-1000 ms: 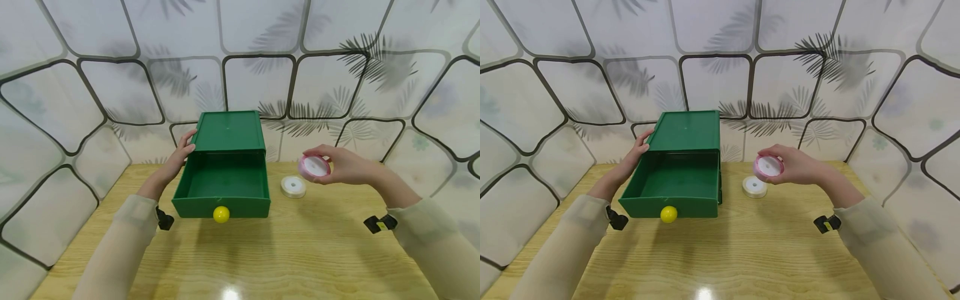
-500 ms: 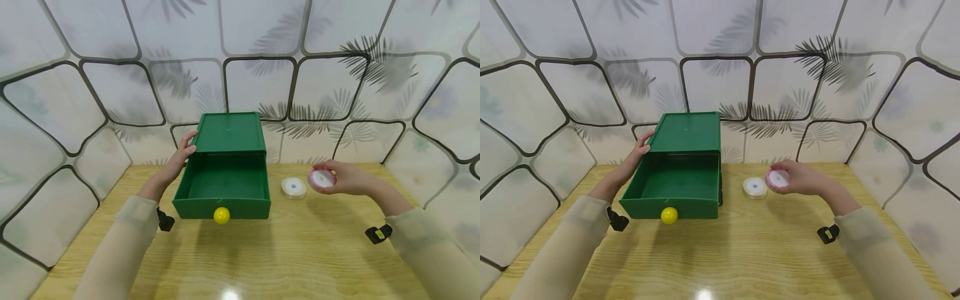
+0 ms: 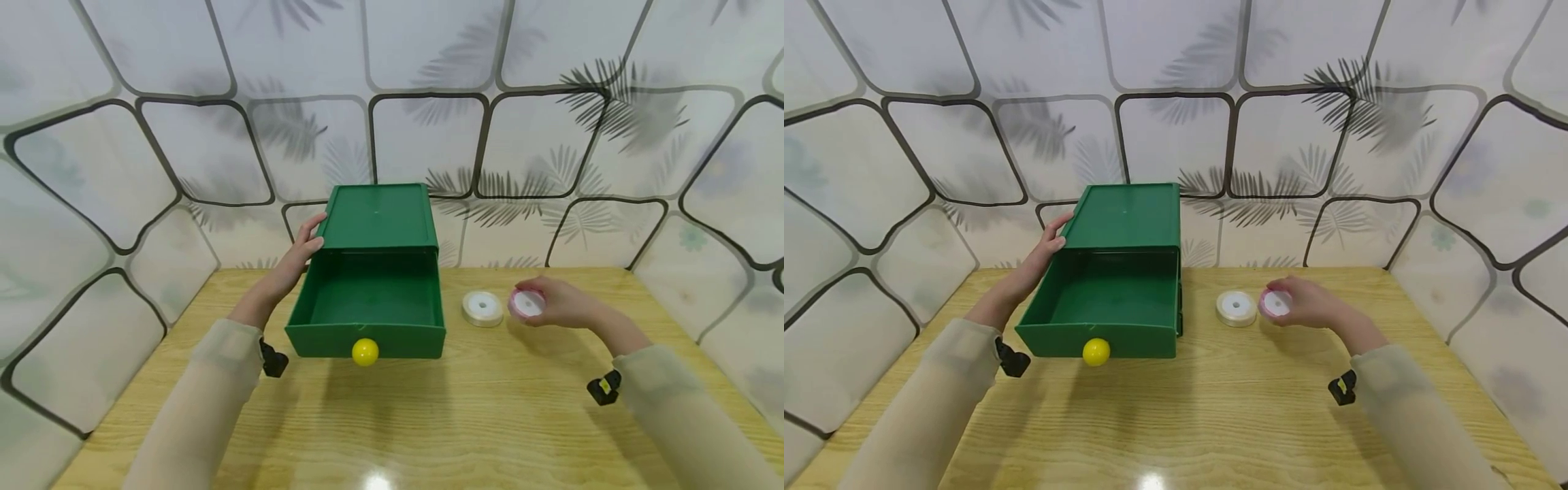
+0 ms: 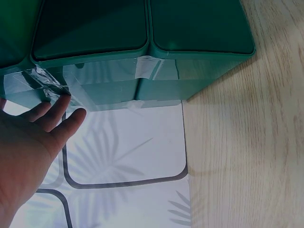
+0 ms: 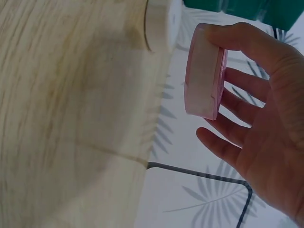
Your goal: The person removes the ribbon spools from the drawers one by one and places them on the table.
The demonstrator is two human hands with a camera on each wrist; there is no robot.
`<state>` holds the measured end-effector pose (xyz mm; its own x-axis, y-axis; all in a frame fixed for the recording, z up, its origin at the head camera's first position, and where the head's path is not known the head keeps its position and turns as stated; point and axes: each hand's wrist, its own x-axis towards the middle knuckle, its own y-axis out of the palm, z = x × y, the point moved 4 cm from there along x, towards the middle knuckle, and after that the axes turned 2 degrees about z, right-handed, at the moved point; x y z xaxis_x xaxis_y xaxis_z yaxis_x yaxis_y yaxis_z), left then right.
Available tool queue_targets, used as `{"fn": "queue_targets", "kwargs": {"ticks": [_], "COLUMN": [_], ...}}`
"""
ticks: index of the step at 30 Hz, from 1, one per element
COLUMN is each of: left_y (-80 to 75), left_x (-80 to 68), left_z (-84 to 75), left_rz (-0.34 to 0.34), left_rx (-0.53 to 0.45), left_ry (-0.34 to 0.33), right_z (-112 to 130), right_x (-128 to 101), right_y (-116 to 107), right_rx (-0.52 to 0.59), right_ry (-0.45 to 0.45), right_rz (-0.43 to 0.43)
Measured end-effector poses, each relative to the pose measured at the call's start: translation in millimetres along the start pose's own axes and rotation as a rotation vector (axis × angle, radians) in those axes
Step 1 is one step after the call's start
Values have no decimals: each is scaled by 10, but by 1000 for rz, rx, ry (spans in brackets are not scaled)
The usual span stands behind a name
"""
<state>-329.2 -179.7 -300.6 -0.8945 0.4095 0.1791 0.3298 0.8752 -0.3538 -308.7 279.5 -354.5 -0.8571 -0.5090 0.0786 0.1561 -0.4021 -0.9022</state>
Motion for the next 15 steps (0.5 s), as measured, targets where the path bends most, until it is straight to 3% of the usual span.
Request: {"fn": "queue_targets", "kwargs": {"ticks": [15], "left_y": [13], "left_x": [-21], "left_z": [-37], "left_rz": [3], "left_rx": [-7], "left_ry": [12], "right_z": [-219], "right_x": [107], "right_y": [197], "right_rx": [21], "right_ry": [54], "right_rz": [14]}}
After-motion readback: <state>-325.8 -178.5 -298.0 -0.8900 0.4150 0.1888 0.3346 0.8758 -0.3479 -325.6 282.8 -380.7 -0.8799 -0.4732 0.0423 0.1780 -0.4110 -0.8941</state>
